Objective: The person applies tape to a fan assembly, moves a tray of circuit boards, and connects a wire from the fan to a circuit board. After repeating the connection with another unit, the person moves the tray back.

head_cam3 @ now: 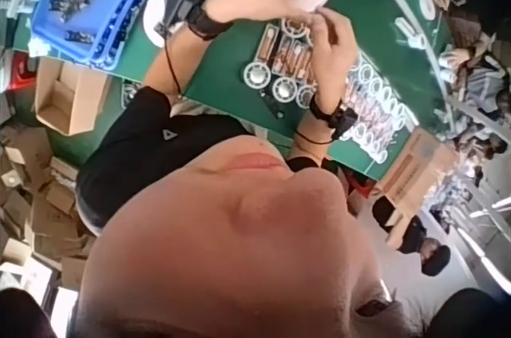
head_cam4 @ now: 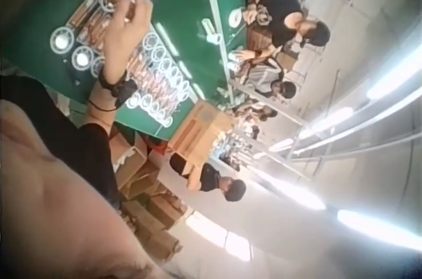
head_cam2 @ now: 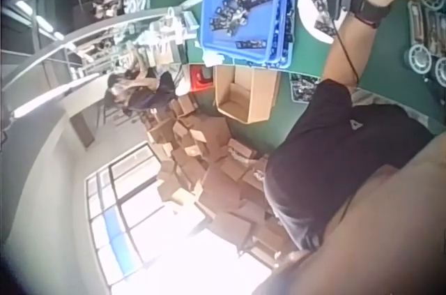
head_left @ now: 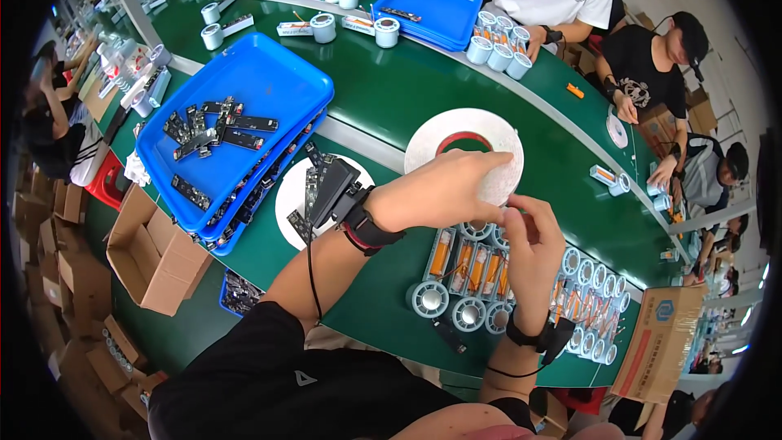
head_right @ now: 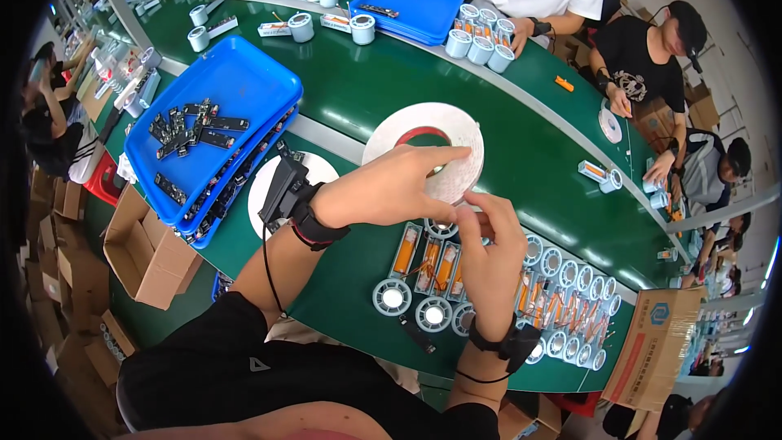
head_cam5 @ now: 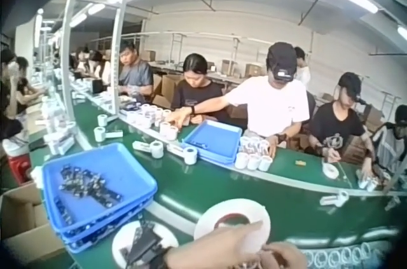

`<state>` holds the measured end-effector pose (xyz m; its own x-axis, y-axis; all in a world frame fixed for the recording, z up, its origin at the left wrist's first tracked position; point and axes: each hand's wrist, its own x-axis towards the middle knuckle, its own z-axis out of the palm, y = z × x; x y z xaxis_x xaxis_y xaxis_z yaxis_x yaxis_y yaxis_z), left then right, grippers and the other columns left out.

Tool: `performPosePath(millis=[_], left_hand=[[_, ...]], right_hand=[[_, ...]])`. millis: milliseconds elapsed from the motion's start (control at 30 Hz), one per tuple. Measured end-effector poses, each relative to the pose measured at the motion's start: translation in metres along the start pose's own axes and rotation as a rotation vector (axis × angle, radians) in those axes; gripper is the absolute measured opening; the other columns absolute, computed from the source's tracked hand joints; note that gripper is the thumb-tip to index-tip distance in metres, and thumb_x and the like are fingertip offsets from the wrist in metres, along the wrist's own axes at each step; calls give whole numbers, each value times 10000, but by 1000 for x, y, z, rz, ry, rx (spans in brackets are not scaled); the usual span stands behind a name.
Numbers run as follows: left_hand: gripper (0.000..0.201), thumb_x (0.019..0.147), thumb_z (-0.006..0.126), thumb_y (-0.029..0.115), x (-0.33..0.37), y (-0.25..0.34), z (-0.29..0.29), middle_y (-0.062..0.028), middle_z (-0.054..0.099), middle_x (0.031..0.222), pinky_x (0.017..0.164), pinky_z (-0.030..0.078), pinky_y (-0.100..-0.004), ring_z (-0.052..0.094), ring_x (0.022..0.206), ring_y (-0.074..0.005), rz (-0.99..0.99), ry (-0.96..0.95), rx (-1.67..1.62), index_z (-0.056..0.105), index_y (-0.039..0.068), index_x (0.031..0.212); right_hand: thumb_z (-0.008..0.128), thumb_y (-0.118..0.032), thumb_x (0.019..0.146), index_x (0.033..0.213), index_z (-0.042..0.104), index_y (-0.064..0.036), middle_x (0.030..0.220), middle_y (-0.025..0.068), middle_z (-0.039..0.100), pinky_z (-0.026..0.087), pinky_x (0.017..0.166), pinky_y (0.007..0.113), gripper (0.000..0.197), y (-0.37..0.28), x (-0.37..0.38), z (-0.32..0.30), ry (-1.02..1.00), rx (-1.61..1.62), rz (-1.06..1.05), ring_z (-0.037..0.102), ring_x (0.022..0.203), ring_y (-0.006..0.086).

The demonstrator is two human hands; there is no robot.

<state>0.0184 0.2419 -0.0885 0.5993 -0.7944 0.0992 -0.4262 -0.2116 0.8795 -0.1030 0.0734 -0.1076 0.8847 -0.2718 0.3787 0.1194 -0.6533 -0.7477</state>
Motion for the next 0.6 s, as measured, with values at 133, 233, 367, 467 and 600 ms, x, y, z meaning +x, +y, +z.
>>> performPosePath(millis=[133, 233, 367, 467, 600], left_hand=[[820, 822, 806, 251, 2, -13, 9, -308, 658, 1213, 969, 513, -400, 648, 1164, -395, 25, -9, -11, 443, -18, 1506], [820, 832, 798, 250, 4, -18, 16, -311, 632, 1281, 1011, 498, -387, 629, 1217, -380, 59, 11, -8, 432, -18, 1515], [796, 848, 751, 237, 6, -28, 24, -323, 607, 1316, 1026, 489, -389, 621, 1232, -369, 103, 36, -8, 418, -42, 1514], [754, 858, 684, 225, 9, -33, 27, -353, 612, 1266, 989, 506, -414, 645, 1168, -399, 171, 46, -39, 418, -87, 1490], [725, 893, 690, 165, 9, -18, 25, -292, 551, 1424, 1080, 453, -382, 571, 1314, -349, -51, -107, -179, 406, -40, 1528]], right_hand=[[686, -38, 954, 1094, 644, 20, 1012, 68, 679, 541, 676, 248, 157, 4, 2, -13, -204, 517, 412, 664, 800, 124], [708, 5, 923, 1085, 628, 20, 1006, 79, 681, 544, 680, 239, 180, 10, 4, -18, -253, 623, 400, 666, 811, 112], [738, 60, 876, 1047, 621, 24, 1016, 87, 692, 543, 681, 234, 210, 10, 3, -5, -41, 275, 90, 665, 804, 107], [756, 83, 847, 1058, 609, 20, 996, 94, 700, 543, 687, 233, 265, 12, 2, -4, 9, 148, -35, 657, 782, 106], [770, 89, 829, 1069, 585, 13, 954, 101, 704, 538, 691, 223, 312, 8, -3, -4, 72, 141, -76, 639, 752, 98]])
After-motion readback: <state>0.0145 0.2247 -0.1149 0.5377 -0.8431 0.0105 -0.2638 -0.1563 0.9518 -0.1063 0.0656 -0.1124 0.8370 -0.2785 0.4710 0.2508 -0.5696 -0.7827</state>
